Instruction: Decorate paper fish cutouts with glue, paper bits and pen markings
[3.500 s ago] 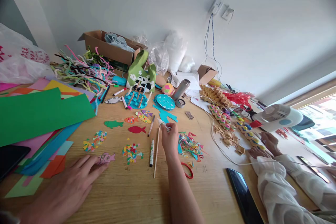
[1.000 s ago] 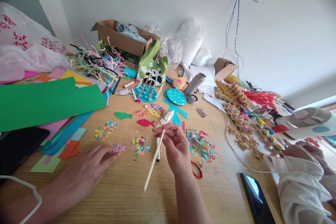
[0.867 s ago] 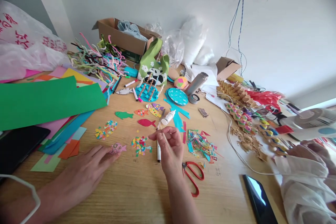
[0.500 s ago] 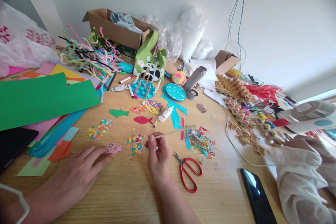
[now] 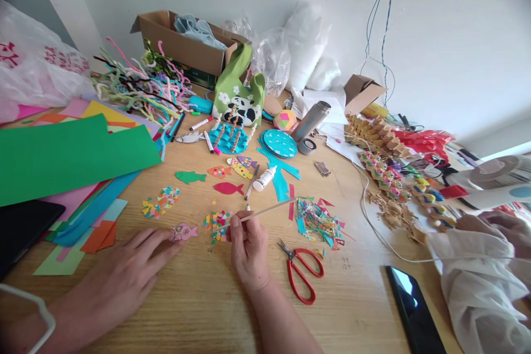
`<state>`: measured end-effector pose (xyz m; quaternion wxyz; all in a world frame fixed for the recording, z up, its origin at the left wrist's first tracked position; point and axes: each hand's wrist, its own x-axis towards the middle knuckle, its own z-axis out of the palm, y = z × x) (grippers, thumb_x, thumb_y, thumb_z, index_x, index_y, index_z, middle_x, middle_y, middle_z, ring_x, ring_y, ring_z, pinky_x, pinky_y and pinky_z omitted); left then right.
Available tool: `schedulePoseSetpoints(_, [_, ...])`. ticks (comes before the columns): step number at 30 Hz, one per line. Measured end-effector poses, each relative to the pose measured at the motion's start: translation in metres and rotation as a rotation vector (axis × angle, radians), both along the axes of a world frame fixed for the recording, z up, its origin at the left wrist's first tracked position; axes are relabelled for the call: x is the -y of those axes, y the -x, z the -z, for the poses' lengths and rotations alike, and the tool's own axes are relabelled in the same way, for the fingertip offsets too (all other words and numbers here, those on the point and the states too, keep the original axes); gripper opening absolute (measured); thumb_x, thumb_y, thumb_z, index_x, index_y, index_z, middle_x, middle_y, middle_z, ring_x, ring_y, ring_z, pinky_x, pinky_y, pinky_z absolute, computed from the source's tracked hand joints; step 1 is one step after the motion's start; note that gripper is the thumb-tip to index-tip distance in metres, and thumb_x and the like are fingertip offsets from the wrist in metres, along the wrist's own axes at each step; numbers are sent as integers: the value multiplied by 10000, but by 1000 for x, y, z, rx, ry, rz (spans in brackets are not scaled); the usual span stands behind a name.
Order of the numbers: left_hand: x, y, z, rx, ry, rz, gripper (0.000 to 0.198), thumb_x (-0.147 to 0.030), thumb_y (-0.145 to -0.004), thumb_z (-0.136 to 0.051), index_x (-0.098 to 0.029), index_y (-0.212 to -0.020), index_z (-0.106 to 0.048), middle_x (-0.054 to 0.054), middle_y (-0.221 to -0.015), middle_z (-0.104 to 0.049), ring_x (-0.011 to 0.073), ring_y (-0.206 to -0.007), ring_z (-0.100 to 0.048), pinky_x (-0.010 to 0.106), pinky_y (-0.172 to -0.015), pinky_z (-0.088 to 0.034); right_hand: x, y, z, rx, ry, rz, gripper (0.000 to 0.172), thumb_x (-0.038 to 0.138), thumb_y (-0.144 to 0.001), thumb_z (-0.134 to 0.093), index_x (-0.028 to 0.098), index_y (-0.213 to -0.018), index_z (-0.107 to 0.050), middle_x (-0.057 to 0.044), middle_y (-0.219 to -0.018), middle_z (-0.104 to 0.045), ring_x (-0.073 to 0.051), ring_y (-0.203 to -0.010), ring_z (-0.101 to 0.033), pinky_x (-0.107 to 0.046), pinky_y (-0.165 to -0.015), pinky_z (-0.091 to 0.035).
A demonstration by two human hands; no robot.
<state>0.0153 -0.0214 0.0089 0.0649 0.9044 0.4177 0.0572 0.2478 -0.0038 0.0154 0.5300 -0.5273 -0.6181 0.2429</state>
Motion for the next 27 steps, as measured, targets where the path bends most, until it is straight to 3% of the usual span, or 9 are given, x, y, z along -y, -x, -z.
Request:
schedulePoseSetpoints(8, [2,2,-1,135,-13,-19,665,11,-759,-443,-217,-1371,-566,94,-1247,-618,261,-1145,-552,450,-999,-497,-2,0,9,-80,35,24,271,350,-1022,-458,200,-831,-577,17,-638,-602,-115,-511,-583,-228,-502,-461])
schedulePoseSetpoints(13, [3,3,1,139,-47,-29,629,-20,-771,-463,-217,-1355,-587,106,-1276,-605,274,-1179,-534,459,-1015,-485,-3,-3,14,-55,28,93,311,387,-1021,-456,206,-783,-540,24,-609,-576,-116,-507,-561,-232,-506,-446])
schedulePoseSetpoints(20, [0,3,4,117,-92,-23,570,-59,-780,-482,-220,-1306,-631,99,-1278,-616,275,-1205,-513,460,-1035,-473,-8,-8,0,34,-28,165,349,423,-1018,-447,221,-739,-500,36,-552,-546,-116,-483,-509,-236,-497,-404])
schedulePoseSetpoints(27, [0,3,8,115,-104,-30,568,-97,-792,-508,-238,-1333,-606,78,-1303,-614,269,-1223,-504,456,-1061,-454,-16,-4,-8,48,116,-33,292,409,-1017,-462,207,-820,-538,23,-622,-570,-114,-532,-526,-231,-508,-406])
